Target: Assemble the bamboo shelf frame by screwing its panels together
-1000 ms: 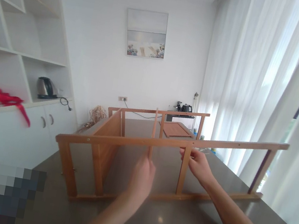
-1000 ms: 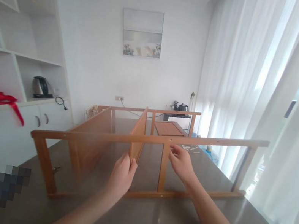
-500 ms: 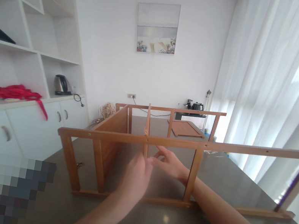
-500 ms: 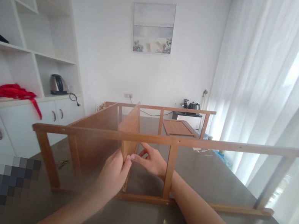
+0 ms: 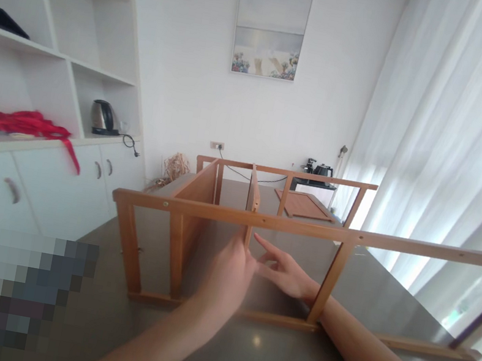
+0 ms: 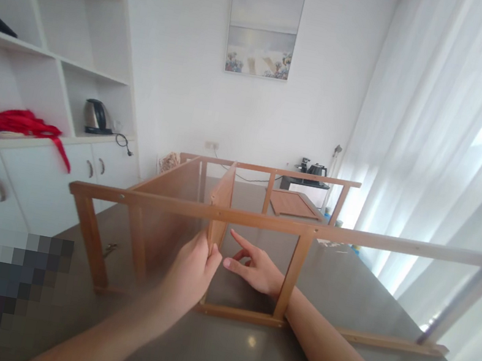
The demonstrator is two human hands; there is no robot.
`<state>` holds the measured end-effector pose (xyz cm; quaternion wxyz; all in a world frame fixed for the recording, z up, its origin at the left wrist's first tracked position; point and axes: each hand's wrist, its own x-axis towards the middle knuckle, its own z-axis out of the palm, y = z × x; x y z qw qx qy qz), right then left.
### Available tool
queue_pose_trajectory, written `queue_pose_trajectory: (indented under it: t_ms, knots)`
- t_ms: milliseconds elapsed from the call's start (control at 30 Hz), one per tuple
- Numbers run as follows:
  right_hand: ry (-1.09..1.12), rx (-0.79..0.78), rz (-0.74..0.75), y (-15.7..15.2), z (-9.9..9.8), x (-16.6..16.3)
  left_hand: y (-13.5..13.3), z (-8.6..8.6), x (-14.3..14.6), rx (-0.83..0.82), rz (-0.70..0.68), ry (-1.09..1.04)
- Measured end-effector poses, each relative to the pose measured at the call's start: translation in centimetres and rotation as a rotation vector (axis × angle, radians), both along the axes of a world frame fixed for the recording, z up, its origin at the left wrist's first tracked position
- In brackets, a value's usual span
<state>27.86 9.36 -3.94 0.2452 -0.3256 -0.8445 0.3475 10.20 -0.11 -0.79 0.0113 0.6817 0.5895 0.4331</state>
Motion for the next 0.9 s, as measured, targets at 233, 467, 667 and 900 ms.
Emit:
queue_pose_trajectory:
  t_ms: [233, 467, 667, 900]
  knots:
    - [-0.14, -0.083, 0.196, -1.4, 1.2, 0.4, -0.2, 0.8, 0.2, -0.072, 0.026, 0.017]
    - [-0.215, -0.106, 0.296, -1.6, 1.0, 0.9, -0.3, 0.1, 0.4, -0.047, -0.021, 0.013]
    - [-0.201, -0.137, 0.292, -1.6, 0.9, 0.9, -0.5, -0.8, 0.5, -0.069, -0.04, 0.024]
    - [-0.052, -0.213, 0.174, -1.8, 0.4, 0.7, -0.4, -0.9, 0.7, -0.05, -0.066, -0.03]
